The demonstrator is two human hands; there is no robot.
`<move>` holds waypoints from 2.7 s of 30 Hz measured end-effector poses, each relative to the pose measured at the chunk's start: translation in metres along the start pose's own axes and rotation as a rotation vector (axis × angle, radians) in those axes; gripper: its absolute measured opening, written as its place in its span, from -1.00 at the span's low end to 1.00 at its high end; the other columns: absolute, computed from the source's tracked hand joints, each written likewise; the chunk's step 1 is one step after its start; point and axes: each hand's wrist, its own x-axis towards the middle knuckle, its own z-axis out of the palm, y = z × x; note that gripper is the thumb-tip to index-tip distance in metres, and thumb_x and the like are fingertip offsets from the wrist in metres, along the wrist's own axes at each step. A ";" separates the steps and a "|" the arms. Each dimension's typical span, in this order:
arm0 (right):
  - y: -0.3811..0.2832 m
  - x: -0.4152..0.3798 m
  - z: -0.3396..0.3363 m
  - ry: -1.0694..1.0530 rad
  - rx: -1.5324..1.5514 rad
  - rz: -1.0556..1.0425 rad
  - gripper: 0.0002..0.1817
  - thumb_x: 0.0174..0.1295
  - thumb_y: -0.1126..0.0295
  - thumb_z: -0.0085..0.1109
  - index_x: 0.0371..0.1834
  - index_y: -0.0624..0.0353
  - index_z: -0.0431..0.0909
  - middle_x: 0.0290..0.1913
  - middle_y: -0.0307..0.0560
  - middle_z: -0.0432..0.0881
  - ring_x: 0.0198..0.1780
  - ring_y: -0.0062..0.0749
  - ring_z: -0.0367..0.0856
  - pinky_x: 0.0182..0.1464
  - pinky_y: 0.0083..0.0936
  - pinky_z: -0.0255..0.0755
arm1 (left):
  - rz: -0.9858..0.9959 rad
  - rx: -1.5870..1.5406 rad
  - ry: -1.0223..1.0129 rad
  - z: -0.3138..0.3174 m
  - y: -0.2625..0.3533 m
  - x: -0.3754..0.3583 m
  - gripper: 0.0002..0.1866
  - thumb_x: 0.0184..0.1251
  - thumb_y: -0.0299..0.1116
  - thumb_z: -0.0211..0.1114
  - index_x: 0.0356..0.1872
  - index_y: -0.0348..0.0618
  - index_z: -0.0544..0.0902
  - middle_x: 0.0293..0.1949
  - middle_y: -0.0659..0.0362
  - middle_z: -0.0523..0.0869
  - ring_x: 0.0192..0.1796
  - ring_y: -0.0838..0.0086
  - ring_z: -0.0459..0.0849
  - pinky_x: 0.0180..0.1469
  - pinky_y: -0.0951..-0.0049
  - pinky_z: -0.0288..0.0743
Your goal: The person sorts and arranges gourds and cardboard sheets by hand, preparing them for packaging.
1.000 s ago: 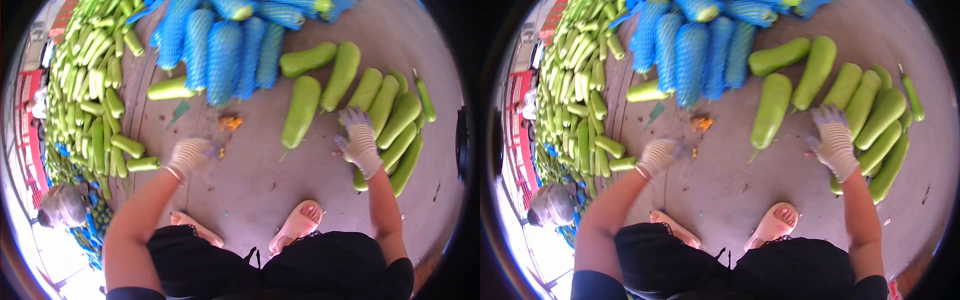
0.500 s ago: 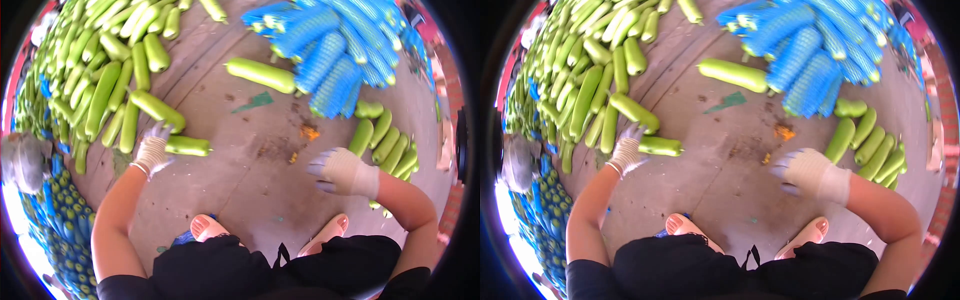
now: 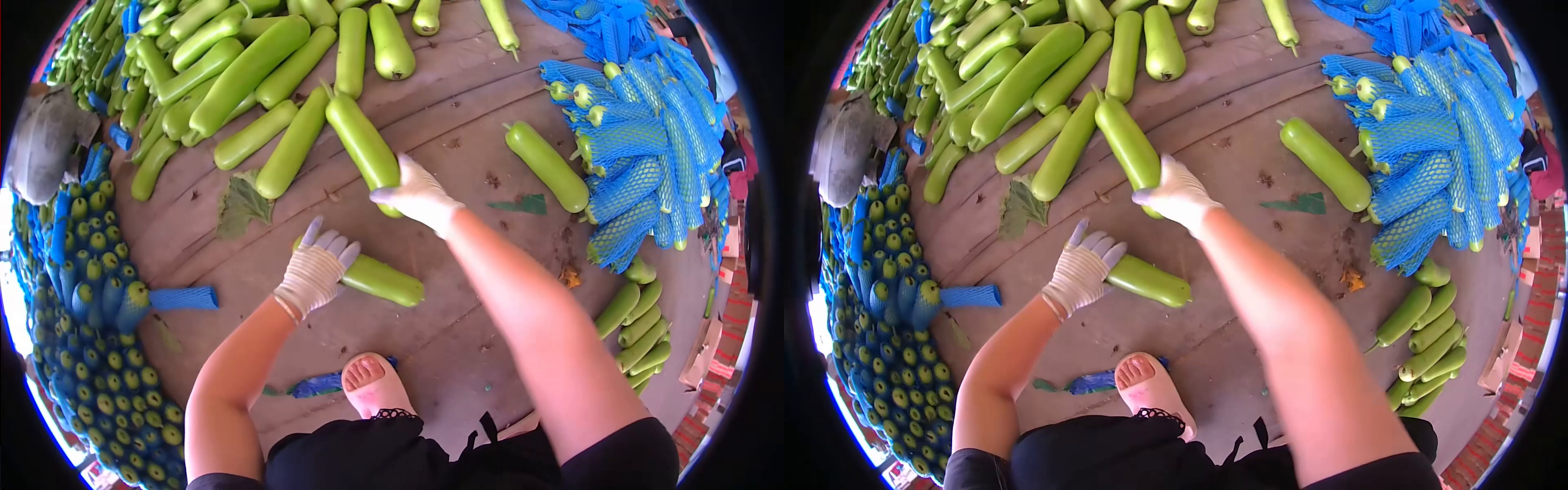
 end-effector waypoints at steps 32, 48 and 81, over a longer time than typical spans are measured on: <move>0.308 -0.619 -0.264 1.422 0.514 0.184 -0.15 0.11 0.11 0.26 0.37 0.28 0.06 0.22 0.13 0.35 0.23 -0.15 0.35 0.28 -0.40 0.23 | 0.453 -1.451 -0.539 -0.096 0.616 0.299 -0.41 0.23 -0.11 0.27 0.16 -0.31 0.38 0.04 0.05 0.53 0.06 0.36 0.49 0.13 0.41 0.34; 0.198 -0.457 -0.271 0.698 -0.742 -0.105 -0.66 -0.04 0.50 0.11 -0.12 0.30 0.51 -0.01 0.09 0.55 0.13 0.08 0.41 0.14 -0.19 0.31 | -0.099 -0.435 -0.106 -0.157 0.200 0.074 -0.72 0.28 -0.23 0.15 -0.03 -0.03 0.60 -0.36 0.01 0.68 -0.21 0.19 0.67 -0.09 0.26 0.50; -0.083 0.090 0.139 -0.093 -1.487 -0.799 0.04 -0.26 0.45 0.42 0.38 0.12 0.02 0.37 -0.03 0.12 0.38 -0.11 0.08 0.41 -0.32 0.02 | -0.760 -1.322 0.501 -0.013 0.075 -0.157 -0.20 0.00 -0.29 0.39 0.30 -0.19 0.22 0.24 -0.07 0.35 0.21 0.02 0.40 0.20 0.23 0.34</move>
